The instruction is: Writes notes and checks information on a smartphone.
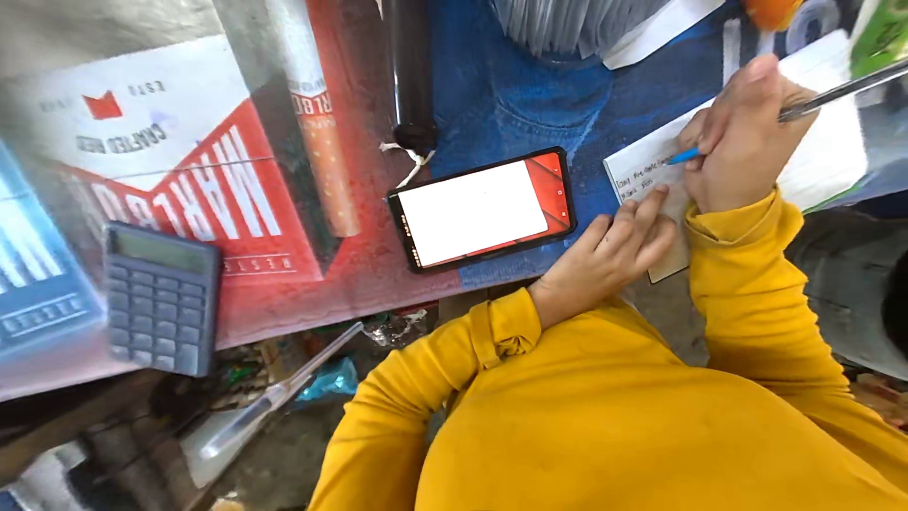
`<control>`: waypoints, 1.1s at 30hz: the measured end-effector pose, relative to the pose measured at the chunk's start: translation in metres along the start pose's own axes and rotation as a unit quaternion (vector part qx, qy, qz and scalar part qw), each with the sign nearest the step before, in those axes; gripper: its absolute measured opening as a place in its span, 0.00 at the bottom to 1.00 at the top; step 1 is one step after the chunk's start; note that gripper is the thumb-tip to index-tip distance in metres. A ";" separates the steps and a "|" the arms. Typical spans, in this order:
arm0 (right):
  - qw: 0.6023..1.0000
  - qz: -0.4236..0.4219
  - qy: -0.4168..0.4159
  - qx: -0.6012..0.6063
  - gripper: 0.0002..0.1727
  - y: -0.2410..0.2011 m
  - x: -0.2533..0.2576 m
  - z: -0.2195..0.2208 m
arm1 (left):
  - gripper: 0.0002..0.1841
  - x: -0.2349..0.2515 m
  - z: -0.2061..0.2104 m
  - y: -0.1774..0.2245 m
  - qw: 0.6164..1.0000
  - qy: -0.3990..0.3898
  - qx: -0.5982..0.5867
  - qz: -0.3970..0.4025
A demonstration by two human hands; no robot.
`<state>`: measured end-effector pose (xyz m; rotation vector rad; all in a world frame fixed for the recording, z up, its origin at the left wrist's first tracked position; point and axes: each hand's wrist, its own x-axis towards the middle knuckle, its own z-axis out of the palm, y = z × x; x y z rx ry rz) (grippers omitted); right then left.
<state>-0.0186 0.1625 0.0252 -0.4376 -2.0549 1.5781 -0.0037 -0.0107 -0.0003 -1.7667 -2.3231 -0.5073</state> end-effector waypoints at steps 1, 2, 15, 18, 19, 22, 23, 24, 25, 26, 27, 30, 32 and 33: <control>1.000 0.000 -0.012 0.001 0.27 0.001 0.001 -0.002 | 0.22 0.000 -0.001 0.000 1.000 -0.015 0.009 0.003; 0.999 -0.010 -0.035 -0.010 0.26 0.003 0.002 -0.004 | 0.23 0.001 -0.002 0.000 1.000 -0.021 0.014 0.005; 0.988 -0.105 -0.042 -0.101 0.26 0.009 0.002 -0.004 | 0.18 0.001 0.005 0.001 0.999 0.037 0.027 -0.007; 0.979 -0.135 -0.044 -0.143 0.27 0.011 0.002 -0.004 | 0.18 0.002 0.004 0.001 0.999 0.041 0.019 -0.011; 0.978 -0.139 -0.048 -0.146 0.27 0.011 0.002 -0.004 | 0.18 0.002 0.003 0.001 0.999 0.040 0.018 -0.012; 0.979 -0.132 -0.053 -0.143 0.27 0.011 0.002 -0.004 | 0.18 0.002 0.003 0.000 0.999 0.042 0.014 -0.009; 0.981 -0.130 -0.048 -0.138 0.27 0.011 0.003 -0.004 | 0.18 0.002 0.003 0.000 0.999 0.039 0.016 -0.008; 0.981 -0.131 -0.044 -0.136 0.27 0.011 0.003 -0.004 | 0.19 0.002 0.004 0.000 0.999 0.037 0.015 -0.007; 0.980 -0.135 -0.044 -0.137 0.27 0.012 0.003 -0.004 | 0.19 0.001 0.004 0.000 0.999 0.037 0.016 -0.006; 0.980 -0.137 -0.045 -0.138 0.26 0.012 0.003 -0.004 | 0.18 0.001 0.004 0.000 0.999 0.039 0.019 -0.005; 0.980 -0.138 -0.047 -0.136 0.27 0.012 0.003 -0.004 | 0.17 0.001 0.004 0.000 0.999 0.039 0.021 -0.005; 0.981 -0.135 -0.049 -0.132 0.27 0.010 0.003 -0.004 | 0.17 0.002 0.003 -0.001 0.999 0.043 0.020 -0.002; 0.983 -0.125 -0.049 -0.126 0.27 0.010 0.003 -0.005 | 0.18 0.001 0.002 -0.001 0.999 0.042 0.018 0.000; 0.985 -0.118 -0.038 -0.123 0.27 0.011 0.003 -0.004 | 0.18 0.001 0.002 -0.002 0.999 0.037 0.019 0.001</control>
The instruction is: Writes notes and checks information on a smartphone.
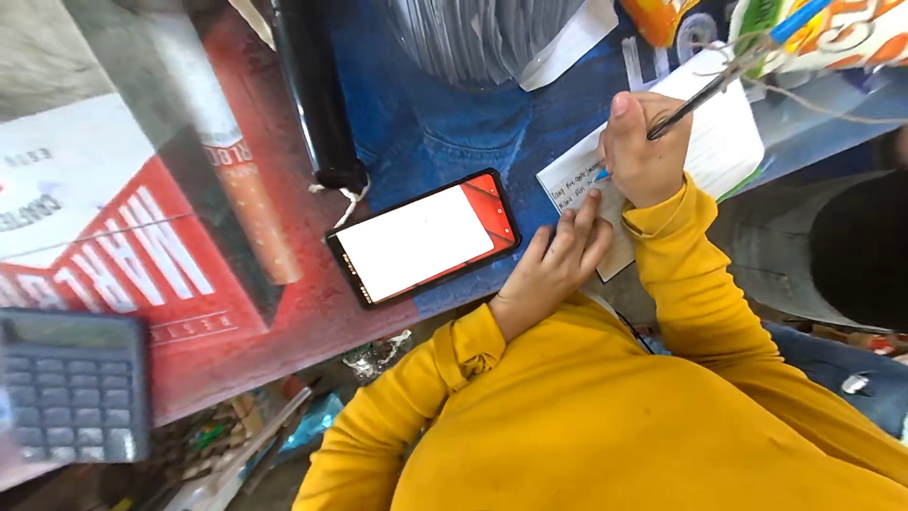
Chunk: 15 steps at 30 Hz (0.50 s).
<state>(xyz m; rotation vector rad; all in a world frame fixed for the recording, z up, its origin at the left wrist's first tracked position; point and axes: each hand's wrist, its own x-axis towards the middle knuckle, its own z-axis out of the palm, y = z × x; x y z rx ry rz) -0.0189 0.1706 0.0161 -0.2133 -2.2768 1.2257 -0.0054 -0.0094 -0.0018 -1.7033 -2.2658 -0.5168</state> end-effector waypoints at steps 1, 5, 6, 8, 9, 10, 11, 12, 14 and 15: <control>1.000 0.001 0.014 -0.003 0.26 0.000 0.000 0.001 | 0.18 0.000 0.000 0.000 1.000 -0.005 0.003 0.001; 0.999 -0.017 0.010 -0.035 0.27 -0.001 0.000 0.001 | 0.19 -0.001 0.000 0.000 1.000 -0.012 -0.008 0.003; 0.999 -0.019 0.003 -0.039 0.27 -0.001 0.001 0.000 | 0.19 -0.001 0.000 0.001 1.000 -0.013 -0.009 0.003; 1.000 -0.004 0.008 -0.019 0.27 0.000 0.001 0.000 | 0.19 -0.001 0.000 0.000 1.000 -0.008 -0.008 0.002; 1.000 0.006 0.020 -0.006 0.27 0.000 0.001 0.000 | 0.19 -0.001 0.000 0.000 1.000 -0.007 -0.008 0.002; 0.999 0.008 0.032 -0.002 0.26 0.001 0.001 0.001 | 0.19 -0.001 0.001 0.000 1.000 -0.005 -0.008 0.001; 0.999 0.003 0.037 -0.006 0.26 0.002 0.000 0.001 | 0.18 -0.001 0.001 0.000 1.000 -0.008 -0.009 0.001; 0.999 -0.002 0.033 -0.014 0.27 0.001 -0.001 0.001 | 0.19 -0.001 0.000 0.001 1.000 -0.010 -0.012 0.000; 1.000 -0.001 0.014 -0.013 0.27 0.001 0.001 -0.001 | 0.19 -0.001 0.000 0.000 1.000 -0.009 -0.023 -0.002; 1.000 0.002 0.010 -0.009 0.27 0.001 0.001 -0.001 | 0.19 -0.001 0.000 0.000 1.000 -0.008 -0.025 -0.002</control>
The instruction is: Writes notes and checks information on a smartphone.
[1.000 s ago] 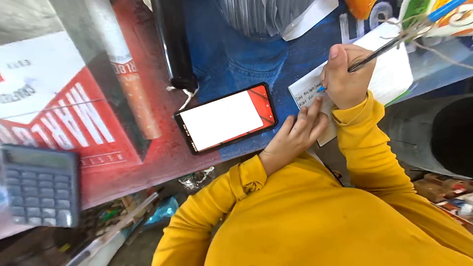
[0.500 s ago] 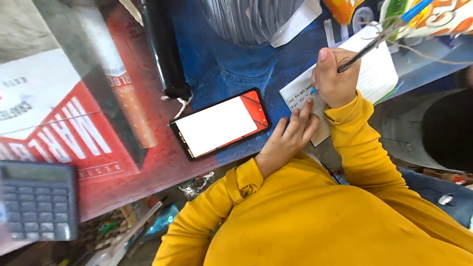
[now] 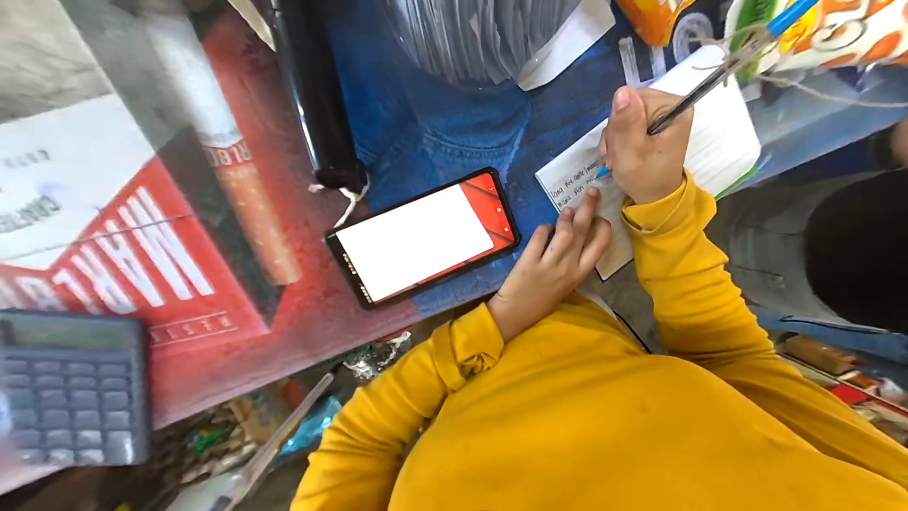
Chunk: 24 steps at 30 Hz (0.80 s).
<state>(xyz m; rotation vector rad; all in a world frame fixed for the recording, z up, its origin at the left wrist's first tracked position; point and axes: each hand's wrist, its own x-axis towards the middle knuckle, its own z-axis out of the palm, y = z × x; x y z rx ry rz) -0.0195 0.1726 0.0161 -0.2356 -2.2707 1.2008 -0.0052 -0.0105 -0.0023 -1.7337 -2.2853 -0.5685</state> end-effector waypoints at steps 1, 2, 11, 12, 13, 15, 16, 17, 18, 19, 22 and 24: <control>1.000 -0.001 0.004 -0.002 0.27 0.000 0.000 0.001 | 0.19 0.000 0.000 0.000 1.000 0.000 0.002 0.001; 1.000 -0.006 0.012 -0.011 0.27 0.000 0.000 0.001 | 0.20 0.000 0.001 0.000 1.000 -0.001 0.005 0.002; 1.000 0.007 0.005 -0.005 0.26 0.000 0.001 -0.001 | 0.19 0.000 0.000 -0.001 1.000 0.002 0.006 0.005; 1.000 0.009 0.003 -0.002 0.26 0.000 0.001 -0.001 | 0.19 0.000 0.000 -0.001 1.000 0.004 0.007 0.004; 1.000 0.009 -0.001 -0.003 0.26 0.000 0.001 -0.001 | 0.19 -0.001 0.000 0.000 1.000 0.006 0.006 0.003; 1.000 0.013 -0.002 -0.005 0.26 0.000 0.000 -0.002 | 0.21 -0.001 0.001 0.001 1.000 0.005 0.007 -0.002; 1.000 0.018 0.003 -0.006 0.25 0.001 0.000 -0.002 | 0.21 -0.001 0.001 0.001 1.000 0.005 0.006 -0.005; 1.000 0.022 0.008 -0.009 0.25 0.001 0.000 -0.003 | 0.21 -0.001 0.001 0.001 1.000 0.003 0.002 -0.005; 1.000 0.023 0.011 -0.016 0.25 0.000 -0.001 -0.002 | 0.22 -0.001 0.001 0.001 1.000 -0.002 -0.002 -0.005; 0.999 0.022 0.012 -0.022 0.24 0.000 -0.001 -0.003 | 0.22 -0.001 0.001 0.001 1.000 -0.007 -0.005 -0.004; 1.000 0.026 0.010 0.000 0.25 0.000 -0.001 -0.003 | 0.21 0.000 -0.001 0.001 1.000 -0.024 0.003 -0.003; 0.995 0.060 -0.004 0.079 0.25 0.000 0.001 -0.007 | 0.22 0.001 0.000 0.001 0.999 -0.038 0.017 0.007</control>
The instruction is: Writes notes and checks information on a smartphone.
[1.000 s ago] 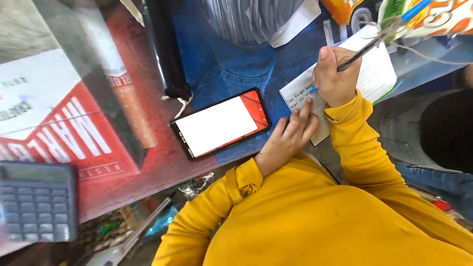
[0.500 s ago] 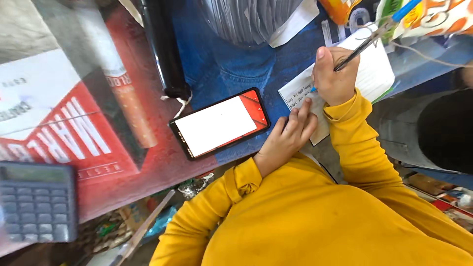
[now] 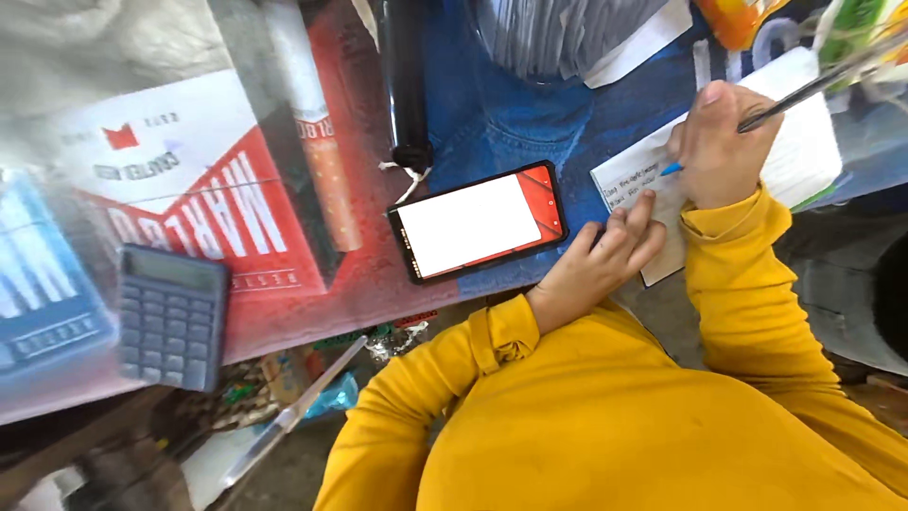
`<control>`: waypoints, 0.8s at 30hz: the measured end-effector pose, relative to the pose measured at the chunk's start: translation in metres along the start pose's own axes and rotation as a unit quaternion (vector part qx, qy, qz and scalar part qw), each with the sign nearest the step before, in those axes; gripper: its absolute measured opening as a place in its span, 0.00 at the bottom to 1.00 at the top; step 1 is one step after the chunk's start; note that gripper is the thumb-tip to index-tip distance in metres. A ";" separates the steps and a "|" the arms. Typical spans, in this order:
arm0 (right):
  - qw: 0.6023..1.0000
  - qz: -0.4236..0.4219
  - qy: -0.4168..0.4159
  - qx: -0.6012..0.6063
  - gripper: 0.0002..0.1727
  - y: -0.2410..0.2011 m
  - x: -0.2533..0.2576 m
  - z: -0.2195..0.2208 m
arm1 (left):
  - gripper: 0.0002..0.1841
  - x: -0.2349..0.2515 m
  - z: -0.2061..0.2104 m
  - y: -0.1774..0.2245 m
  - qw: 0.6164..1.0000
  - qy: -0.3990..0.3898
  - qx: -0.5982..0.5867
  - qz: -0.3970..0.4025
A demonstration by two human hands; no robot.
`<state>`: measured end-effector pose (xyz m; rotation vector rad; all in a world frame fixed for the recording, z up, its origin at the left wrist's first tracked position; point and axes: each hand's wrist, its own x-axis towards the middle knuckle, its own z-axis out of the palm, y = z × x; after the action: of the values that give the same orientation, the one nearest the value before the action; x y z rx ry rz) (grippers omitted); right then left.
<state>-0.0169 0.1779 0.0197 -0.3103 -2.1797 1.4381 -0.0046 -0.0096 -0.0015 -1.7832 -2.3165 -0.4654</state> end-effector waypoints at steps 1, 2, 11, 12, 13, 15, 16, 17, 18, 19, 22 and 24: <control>0.998 0.021 -0.012 0.052 0.26 0.000 0.002 -0.003 | 0.23 0.000 0.000 0.000 1.000 -0.012 0.011 0.006; 0.995 0.041 -0.021 0.093 0.27 -0.002 0.004 -0.005 | 0.24 0.000 -0.001 0.000 0.999 -0.028 0.026 0.014; 0.989 0.036 -0.085 0.115 0.13 -0.005 0.004 -0.003 | 0.33 0.000 -0.001 0.002 0.997 -0.052 0.060 0.014; 0.989 0.022 -0.088 0.115 0.12 -0.004 0.004 -0.003 | 0.32 0.000 -0.001 0.002 0.997 -0.046 0.059 0.010; 0.989 0.006 -0.094 0.112 0.10 -0.002 0.004 -0.003 | 0.32 0.000 0.000 0.002 0.997 -0.038 0.059 0.006; 0.987 -0.040 -0.128 0.091 0.10 0.005 0.007 -0.007 | 0.32 0.000 0.000 0.003 0.998 -0.034 0.059 0.001; 0.983 -0.066 -0.156 0.077 0.11 0.009 0.009 -0.011 | 0.32 0.001 -0.001 0.003 0.997 -0.040 0.059 0.003; 0.978 -0.082 -0.180 0.068 0.11 0.011 0.010 -0.015 | 0.32 0.001 -0.001 0.003 0.997 -0.045 0.061 0.006; 0.975 -0.087 -0.195 0.066 0.12 0.011 0.011 -0.017 | 0.32 0.001 -0.001 0.003 0.997 -0.046 0.060 0.009; 0.973 -0.090 -0.202 0.065 0.14 0.011 0.012 -0.018 | 0.32 0.000 -0.001 0.002 0.997 -0.049 0.057 0.010; 0.977 -0.089 -0.188 0.053 0.24 0.006 0.013 -0.016 | 0.31 0.000 -0.002 0.002 0.998 -0.047 0.046 0.010; 0.984 -0.059 -0.156 0.067 0.27 0.004 0.011 -0.012 | 0.31 0.000 -0.003 0.002 0.998 -0.046 0.049 0.006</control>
<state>-0.0204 0.1936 0.0230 0.0982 -2.2818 1.6464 -0.0026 -0.0095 0.0014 -1.8076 -2.3444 -0.2679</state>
